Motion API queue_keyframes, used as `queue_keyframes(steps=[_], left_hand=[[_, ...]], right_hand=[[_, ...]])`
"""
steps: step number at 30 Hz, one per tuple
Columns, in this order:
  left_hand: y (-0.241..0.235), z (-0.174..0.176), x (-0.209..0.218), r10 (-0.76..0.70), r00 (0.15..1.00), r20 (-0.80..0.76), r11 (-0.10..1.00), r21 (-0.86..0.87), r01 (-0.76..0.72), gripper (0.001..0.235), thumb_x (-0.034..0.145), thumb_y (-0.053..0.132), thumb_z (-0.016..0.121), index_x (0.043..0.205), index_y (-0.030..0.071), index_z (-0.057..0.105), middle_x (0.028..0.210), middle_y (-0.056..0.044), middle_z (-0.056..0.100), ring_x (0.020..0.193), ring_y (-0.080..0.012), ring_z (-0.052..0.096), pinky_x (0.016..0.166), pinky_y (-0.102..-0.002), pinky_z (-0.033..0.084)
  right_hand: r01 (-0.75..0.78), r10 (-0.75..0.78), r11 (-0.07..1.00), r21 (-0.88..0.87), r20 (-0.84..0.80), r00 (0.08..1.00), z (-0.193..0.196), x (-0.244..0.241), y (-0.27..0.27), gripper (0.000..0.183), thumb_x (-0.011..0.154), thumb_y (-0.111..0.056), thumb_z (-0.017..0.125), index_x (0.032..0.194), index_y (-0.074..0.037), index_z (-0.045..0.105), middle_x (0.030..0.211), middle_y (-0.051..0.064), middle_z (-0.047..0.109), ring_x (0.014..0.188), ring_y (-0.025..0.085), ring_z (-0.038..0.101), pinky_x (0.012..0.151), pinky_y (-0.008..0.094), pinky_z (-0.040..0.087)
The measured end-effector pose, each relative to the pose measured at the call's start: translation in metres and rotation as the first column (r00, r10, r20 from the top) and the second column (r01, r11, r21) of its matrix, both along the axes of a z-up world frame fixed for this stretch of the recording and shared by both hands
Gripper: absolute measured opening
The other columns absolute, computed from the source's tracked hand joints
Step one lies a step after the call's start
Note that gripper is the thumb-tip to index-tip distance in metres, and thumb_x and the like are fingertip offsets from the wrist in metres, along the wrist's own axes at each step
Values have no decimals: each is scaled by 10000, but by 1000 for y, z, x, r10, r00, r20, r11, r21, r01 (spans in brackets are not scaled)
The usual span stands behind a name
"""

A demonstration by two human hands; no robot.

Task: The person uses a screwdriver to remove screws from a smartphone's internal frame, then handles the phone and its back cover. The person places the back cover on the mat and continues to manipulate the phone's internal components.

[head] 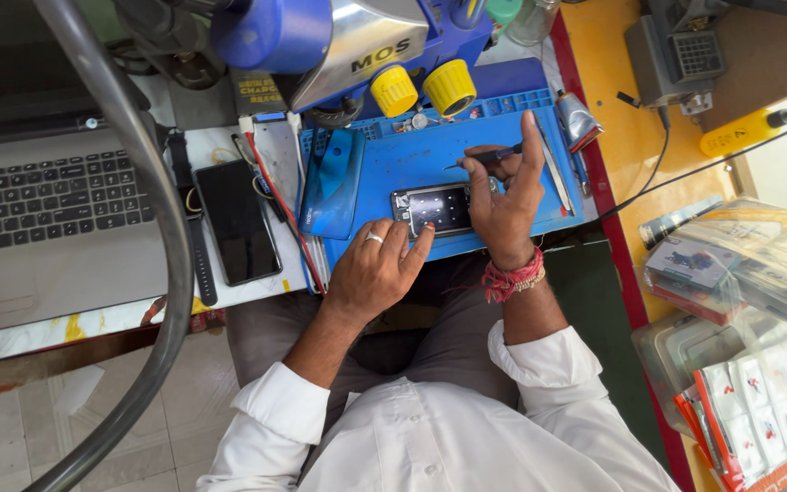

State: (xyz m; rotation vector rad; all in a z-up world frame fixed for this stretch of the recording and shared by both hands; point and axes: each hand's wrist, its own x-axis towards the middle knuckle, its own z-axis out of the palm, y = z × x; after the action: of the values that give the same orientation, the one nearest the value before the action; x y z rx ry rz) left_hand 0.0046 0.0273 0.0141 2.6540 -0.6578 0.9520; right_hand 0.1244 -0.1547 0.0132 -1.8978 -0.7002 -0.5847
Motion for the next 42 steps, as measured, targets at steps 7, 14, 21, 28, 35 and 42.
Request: queue_keyframes(steps=[7, 14, 21, 28, 35, 42], left_hand=[[-5, -14, -1, 95, 995, -28, 995, -26, -96, 337, 998, -2, 639, 1324, -3, 555, 955, -145, 595, 890, -272, 602, 818, -443, 540], [2, -23, -22, 126, 992, -27, 957, -261, -129, 376, 926, -25, 615, 1295, -29, 545, 985, -138, 570, 908, -290, 577, 801, -450, 500], [12, -31, -61, 130, 986, -107, 907, -389, -162, 411, 857, -102, 606, 1260, -22, 617, 962, -138, 540, 884, -289, 543, 796, -437, 491], [20, -33, -63, 210, 973, -93, 901, -368, -230, 193, 950, 0, 711, 1136, -6, 663, 809, -67, 585, 763, -237, 571, 756, -435, 507], [18, -35, -57, 190, 980, -50, 936, -294, -197, 151, 885, 6, 755, 1035, 1, 735, 676, -39, 584, 666, -207, 575, 681, -392, 491], [14, -31, -52, 147, 986, -74, 936, -313, -162, 286, 883, 243, 886, 876, 20, 708, 764, -51, 599, 728, -217, 580, 652, -396, 460]], right_hand=[[-200, 199, 979, 27, 29, 980, -2, -30, 25, 771, 1015, 86, 719, 1592, 9, 213, 1102, 158, 737, 957, 206, 764, 845, 289, 621], [-205, 206, 978, -45, 17, 978, -6, -30, 24, 819, 967, 88, 745, 1583, 21, 208, 1047, 166, 749, 913, 210, 760, 852, 299, 585], [-233, 232, 972, -42, -13, 973, -12, -30, 23, 824, 990, 85, 740, 1601, 13, 191, 1051, 157, 749, 932, 202, 755, 838, 273, 585], [-239, 239, 970, -43, -6, 971, -12, -31, 25, 810, 1005, 86, 727, 1602, 13, 185, 1067, 166, 747, 936, 198, 759, 838, 266, 592], [-275, 275, 961, -10, -11, 962, -13, -31, 25, 794, 1033, 87, 708, 1613, -5, 173, 1095, 159, 743, 926, 196, 769, 843, 253, 613], [-247, 248, 967, -57, 18, 969, -12, -30, 27, 812, 1006, 78, 735, 1598, -3, 185, 1068, 152, 753, 943, 198, 774, 844, 265, 617]])
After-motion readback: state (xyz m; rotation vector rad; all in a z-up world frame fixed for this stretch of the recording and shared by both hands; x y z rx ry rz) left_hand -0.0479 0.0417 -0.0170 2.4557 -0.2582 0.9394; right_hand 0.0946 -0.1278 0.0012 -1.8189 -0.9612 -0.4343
